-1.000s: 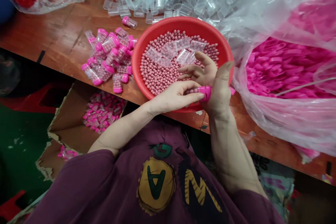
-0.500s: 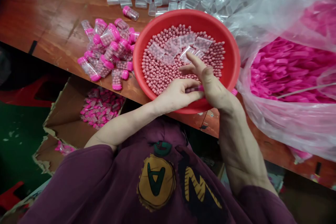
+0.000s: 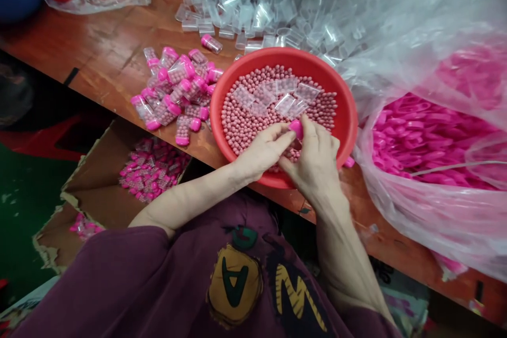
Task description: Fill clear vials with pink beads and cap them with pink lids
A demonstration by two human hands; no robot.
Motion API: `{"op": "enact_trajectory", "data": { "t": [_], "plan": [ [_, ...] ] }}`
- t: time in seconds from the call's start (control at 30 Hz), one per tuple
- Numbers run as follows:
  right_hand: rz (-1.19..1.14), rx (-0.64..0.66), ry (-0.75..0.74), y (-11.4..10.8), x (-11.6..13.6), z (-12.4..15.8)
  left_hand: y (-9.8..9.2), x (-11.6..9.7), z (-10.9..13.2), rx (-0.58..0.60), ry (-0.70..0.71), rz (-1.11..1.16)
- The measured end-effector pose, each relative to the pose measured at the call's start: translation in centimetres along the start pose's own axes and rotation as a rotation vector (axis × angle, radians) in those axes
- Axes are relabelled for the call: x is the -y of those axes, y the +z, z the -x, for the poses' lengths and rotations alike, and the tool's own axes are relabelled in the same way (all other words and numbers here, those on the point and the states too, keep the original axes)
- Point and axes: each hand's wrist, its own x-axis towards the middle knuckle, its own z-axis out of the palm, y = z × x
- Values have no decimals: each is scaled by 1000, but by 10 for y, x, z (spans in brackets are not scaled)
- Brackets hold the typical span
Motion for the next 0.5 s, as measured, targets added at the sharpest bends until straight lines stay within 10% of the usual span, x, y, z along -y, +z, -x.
{"op": "enact_trajectory", "data": {
  "t": [0.5],
  "plan": [
    [132, -342, -88, 16, 4, 6, -4, 20, 1, 72, 205, -397]
  ]
}}
